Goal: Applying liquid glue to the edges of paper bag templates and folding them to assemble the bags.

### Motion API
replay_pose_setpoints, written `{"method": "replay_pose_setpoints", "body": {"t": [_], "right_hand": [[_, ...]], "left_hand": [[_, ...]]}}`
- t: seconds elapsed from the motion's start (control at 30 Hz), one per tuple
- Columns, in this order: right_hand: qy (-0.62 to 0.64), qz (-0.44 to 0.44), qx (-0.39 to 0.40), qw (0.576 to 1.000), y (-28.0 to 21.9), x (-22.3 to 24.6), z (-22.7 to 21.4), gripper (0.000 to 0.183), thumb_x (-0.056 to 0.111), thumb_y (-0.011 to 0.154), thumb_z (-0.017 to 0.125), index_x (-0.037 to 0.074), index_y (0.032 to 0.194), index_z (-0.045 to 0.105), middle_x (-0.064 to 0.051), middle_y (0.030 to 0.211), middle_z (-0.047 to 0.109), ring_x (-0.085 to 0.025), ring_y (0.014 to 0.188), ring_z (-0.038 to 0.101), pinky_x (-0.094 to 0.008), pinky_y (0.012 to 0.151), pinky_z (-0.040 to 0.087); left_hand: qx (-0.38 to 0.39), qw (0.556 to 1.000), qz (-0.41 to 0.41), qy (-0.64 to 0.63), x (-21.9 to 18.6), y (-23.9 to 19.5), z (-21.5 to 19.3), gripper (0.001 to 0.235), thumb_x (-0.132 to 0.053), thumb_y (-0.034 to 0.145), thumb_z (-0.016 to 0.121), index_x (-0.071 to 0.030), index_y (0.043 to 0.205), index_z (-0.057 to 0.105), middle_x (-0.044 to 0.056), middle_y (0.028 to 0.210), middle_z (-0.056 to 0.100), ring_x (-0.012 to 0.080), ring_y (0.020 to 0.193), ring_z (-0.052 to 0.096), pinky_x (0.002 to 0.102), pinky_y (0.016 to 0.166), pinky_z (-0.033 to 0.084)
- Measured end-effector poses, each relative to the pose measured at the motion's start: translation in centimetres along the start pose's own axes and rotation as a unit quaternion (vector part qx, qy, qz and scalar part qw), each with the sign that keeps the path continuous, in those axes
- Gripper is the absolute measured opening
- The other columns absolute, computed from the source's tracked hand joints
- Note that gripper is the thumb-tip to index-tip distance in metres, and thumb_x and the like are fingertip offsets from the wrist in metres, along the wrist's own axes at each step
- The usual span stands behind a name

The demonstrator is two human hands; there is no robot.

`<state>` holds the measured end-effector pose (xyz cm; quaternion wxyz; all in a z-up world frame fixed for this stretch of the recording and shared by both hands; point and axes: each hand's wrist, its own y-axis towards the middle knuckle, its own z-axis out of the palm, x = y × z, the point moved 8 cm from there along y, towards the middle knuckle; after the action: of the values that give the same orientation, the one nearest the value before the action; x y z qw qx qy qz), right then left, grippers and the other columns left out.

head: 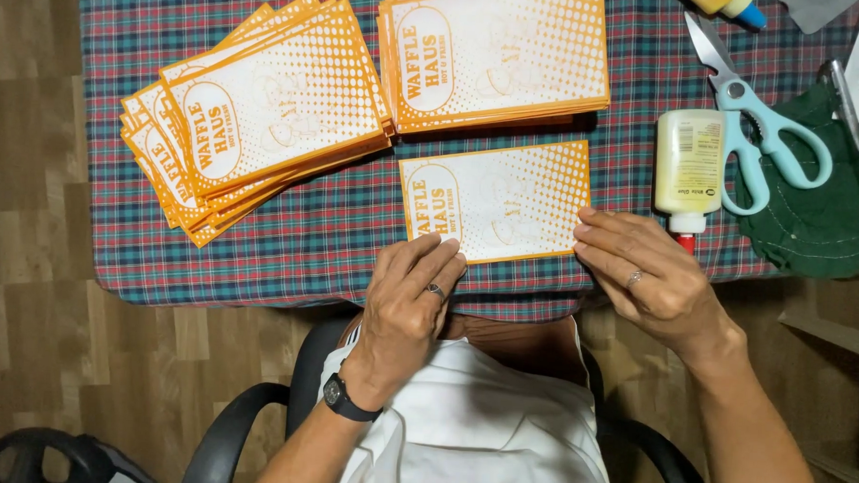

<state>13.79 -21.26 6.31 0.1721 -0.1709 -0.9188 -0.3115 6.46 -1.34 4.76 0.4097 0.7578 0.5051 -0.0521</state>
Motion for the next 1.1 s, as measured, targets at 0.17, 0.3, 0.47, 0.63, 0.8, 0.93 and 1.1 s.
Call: {"method": "replay_pose_setpoints", "body": {"t": [0.17, 0.3, 0.47, 0.63, 0.8, 0.93, 1.1], "right_hand": [[-0.003, 0.005, 0.004, 1.000, 0.0, 0.0, 0.0, 0.022, -0.011, 0.092, 0.071, -0.011, 0.114, 0.068, -0.027, 0.122, 0.069, -0.046, 0.119, 0.068, -0.056, 0.103, 0.059], [-0.007, 0.005, 0.009, 1.000, -0.1, -0.2, 0.1, 0.022, -0.011, 0.091, 0.073, -0.010, 0.112, 0.068, -0.026, 0.121, 0.069, -0.045, 0.119, 0.069, -0.055, 0.103, 0.059], [0.008, 0.024, 0.007, 1.000, 0.7, -0.2, -0.1, 0.018, -0.011, 0.090, 0.073, -0.012, 0.108, 0.069, -0.027, 0.116, 0.070, -0.044, 0.114, 0.070, -0.054, 0.100, 0.059], [0.012, 0.061, 0.035, 0.997, 1.5, -1.0, -0.2, 0.017, -0.008, 0.093, 0.070, -0.009, 0.110, 0.067, -0.023, 0.115, 0.068, -0.039, 0.112, 0.067, -0.048, 0.101, 0.056], [0.005, 0.092, 0.095, 0.991, 2.6, -1.3, 0.0, 0.028, -0.002, 0.092, 0.072, -0.007, 0.119, 0.063, -0.019, 0.118, 0.064, -0.035, 0.113, 0.063, -0.043, 0.099, 0.054], [-0.064, 0.090, 0.139, 0.984, 2.3, -2.6, 0.3, 0.043, 0.008, 0.093, 0.072, 0.001, 0.132, 0.056, -0.020, 0.132, 0.058, -0.037, 0.128, 0.058, -0.048, 0.109, 0.050], [-0.124, 0.160, 0.267, 0.942, 1.3, -6.0, 1.5, 0.093, 0.033, 0.087, 0.066, 0.009, 0.164, 0.019, -0.018, 0.170, 0.023, -0.047, 0.158, 0.007, -0.060, 0.122, 0.021]], "left_hand": [[0.013, 1.000, -0.014, 0.001, 0.2, -0.3, 0.3, 0.020, 0.013, 0.097, 0.062, 0.011, 0.116, 0.068, 0.024, 0.121, 0.070, 0.0438, 0.113, 0.064, 0.053, 0.090, 0.052], [0.029, 0.999, -0.022, 0.006, 0.3, -0.2, 0.3, 0.022, 0.014, 0.095, 0.065, 0.012, 0.117, 0.069, 0.025, 0.121, 0.071, 0.0440, 0.114, 0.064, 0.053, 0.094, 0.053], [0.029, 0.999, -0.024, 0.006, 0.3, -0.3, 0.3, 0.022, 0.014, 0.094, 0.065, 0.012, 0.116, 0.068, 0.025, 0.121, 0.070, 0.0438, 0.114, 0.064, 0.052, 0.093, 0.052], [0.020, 1.000, -0.024, -0.001, 0.3, -0.3, 0.0, 0.019, 0.009, 0.097, 0.067, 0.012, 0.115, 0.068, 0.024, 0.121, 0.071, 0.0433, 0.114, 0.065, 0.052, 0.091, 0.053], [0.034, 0.999, 0.004, -0.043, 0.0, 0.0, -1.0, 0.018, 0.009, 0.096, 0.067, 0.014, 0.113, 0.068, 0.028, 0.121, 0.069, 0.0458, 0.116, 0.065, 0.052, 0.093, 0.058], [0.038, 0.999, 0.013, -0.033, 0.1, -0.4, -1.2, 0.023, 0.001, 0.099, 0.069, 0.012, 0.119, 0.067, 0.025, 0.127, 0.068, 0.0425, 0.122, 0.064, 0.052, 0.103, 0.058], [0.033, 0.996, 0.003, -0.080, 0.4, -0.6, -1.6, 0.022, 0.004, 0.097, 0.070, 0.013, 0.117, 0.067, 0.026, 0.128, 0.066, 0.0456, 0.126, 0.063, 0.052, 0.106, 0.059]]}}
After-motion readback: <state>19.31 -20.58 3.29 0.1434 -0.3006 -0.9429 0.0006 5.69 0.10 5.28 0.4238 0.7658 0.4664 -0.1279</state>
